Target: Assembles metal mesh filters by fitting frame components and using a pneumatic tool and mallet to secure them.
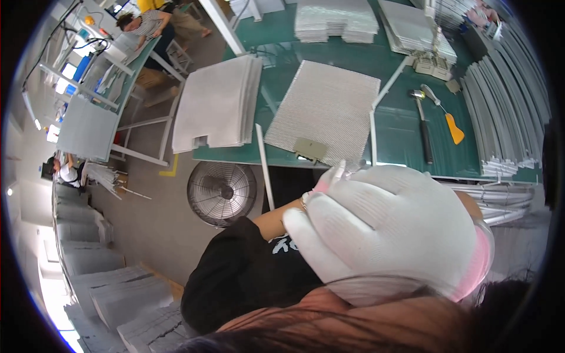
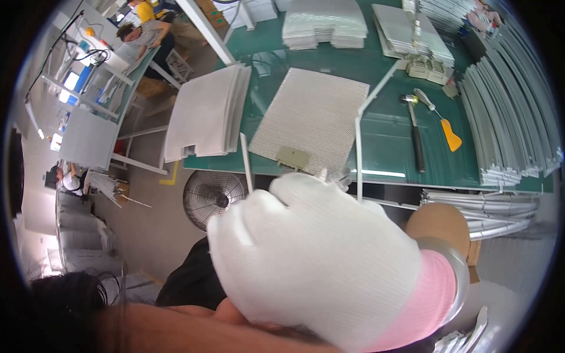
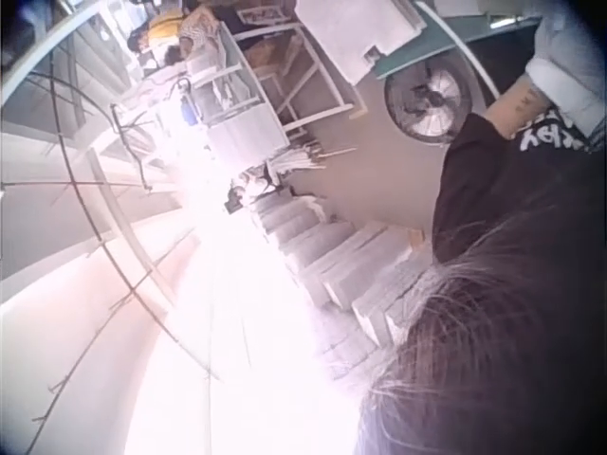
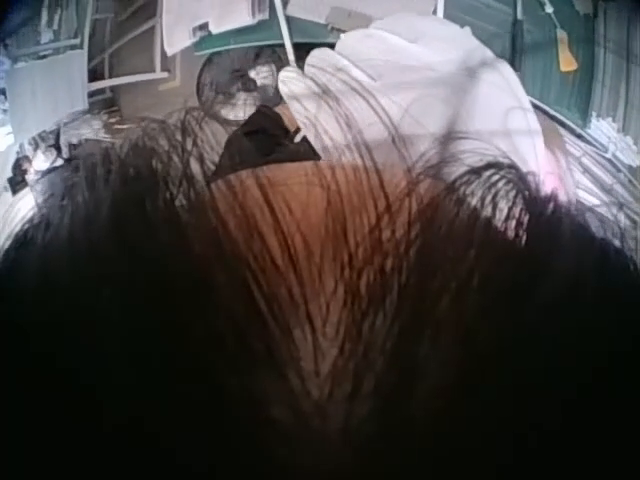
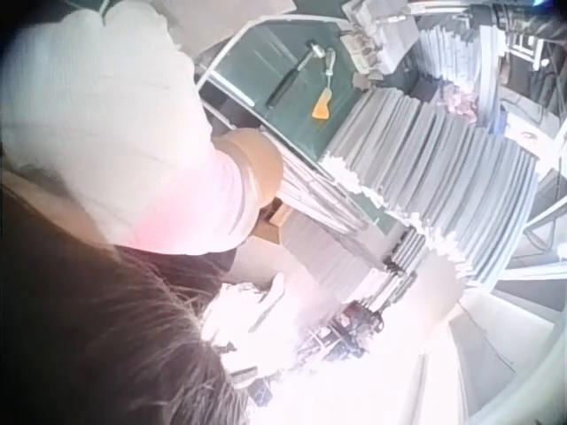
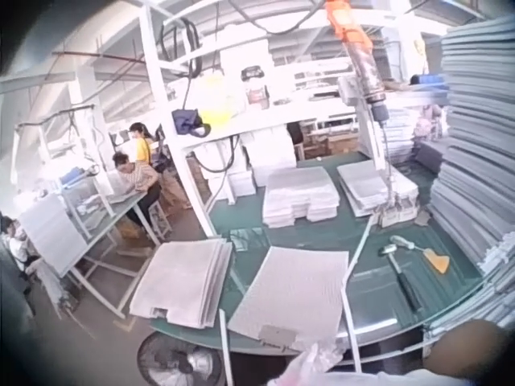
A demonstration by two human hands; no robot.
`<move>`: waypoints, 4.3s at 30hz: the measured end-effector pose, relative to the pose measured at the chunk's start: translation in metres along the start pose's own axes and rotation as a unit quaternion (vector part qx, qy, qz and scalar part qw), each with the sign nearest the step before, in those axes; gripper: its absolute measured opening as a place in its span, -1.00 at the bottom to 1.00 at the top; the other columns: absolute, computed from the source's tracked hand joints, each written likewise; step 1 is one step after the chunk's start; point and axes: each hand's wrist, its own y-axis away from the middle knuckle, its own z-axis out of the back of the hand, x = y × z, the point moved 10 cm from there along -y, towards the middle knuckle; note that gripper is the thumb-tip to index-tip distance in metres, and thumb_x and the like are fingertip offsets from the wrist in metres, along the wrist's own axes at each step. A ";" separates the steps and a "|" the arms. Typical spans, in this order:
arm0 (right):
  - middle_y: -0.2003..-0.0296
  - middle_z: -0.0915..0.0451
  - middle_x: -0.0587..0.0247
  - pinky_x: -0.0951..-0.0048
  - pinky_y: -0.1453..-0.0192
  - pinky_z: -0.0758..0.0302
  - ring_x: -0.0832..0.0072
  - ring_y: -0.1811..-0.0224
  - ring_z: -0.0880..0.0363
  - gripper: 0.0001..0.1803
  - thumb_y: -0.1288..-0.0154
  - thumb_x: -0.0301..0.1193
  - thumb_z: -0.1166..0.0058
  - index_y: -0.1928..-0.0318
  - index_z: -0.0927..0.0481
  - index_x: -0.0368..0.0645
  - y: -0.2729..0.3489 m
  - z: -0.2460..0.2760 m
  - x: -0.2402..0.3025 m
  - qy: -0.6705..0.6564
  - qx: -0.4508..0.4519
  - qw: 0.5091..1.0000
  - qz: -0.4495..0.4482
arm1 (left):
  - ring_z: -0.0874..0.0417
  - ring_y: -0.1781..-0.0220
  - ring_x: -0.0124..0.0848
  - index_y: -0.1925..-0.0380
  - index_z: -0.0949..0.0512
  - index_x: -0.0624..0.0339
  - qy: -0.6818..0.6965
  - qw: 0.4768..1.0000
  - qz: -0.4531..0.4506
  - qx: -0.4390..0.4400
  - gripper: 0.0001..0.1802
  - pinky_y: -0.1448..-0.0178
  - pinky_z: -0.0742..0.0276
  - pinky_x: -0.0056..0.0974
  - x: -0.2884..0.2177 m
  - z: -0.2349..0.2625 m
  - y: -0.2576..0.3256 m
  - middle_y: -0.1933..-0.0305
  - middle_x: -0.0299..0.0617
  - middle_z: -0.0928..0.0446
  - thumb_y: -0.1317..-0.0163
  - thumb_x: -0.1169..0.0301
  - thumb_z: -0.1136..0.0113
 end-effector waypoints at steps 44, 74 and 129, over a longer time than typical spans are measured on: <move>0.15 -0.56 -0.11 0.11 0.07 -0.56 -0.02 0.10 -0.60 -0.45 -0.26 -0.20 -0.09 -0.19 -0.38 -0.19 0.227 -0.205 -0.186 -0.012 -0.003 0.824 -0.566 | -0.48 -0.21 -0.14 0.04 -0.43 0.23 0.133 0.991 0.007 0.027 -0.74 -0.33 -0.42 -0.06 -0.029 -0.057 -0.023 -0.10 -0.11 -0.46 -0.46 0.26 -0.02; 0.41 -0.46 0.35 0.71 0.63 -0.10 0.77 0.70 -0.11 -0.35 -0.49 -0.53 0.22 -0.52 0.04 -0.08 0.237 -0.266 -0.185 -0.599 -0.323 0.537 -0.498 | -0.50 -0.04 -0.27 0.10 -0.47 0.23 0.172 0.981 -0.079 -0.033 -0.80 -0.21 -0.45 -0.12 -0.077 -0.038 -0.100 0.05 -0.13 -0.49 -0.36 0.38 -0.16; 0.23 -0.58 0.24 0.42 0.20 -0.55 0.46 0.31 -0.57 -0.72 -0.43 -0.43 0.10 -0.08 -0.42 -0.27 0.224 -0.188 -0.238 -0.583 -0.302 0.599 -0.458 | -0.60 0.08 -0.62 -0.43 -0.04 0.40 -0.385 0.890 -0.230 -0.084 -0.27 -0.03 -0.61 -0.42 -0.240 -0.039 0.084 -0.15 -0.17 -0.50 -0.27 0.63 -0.06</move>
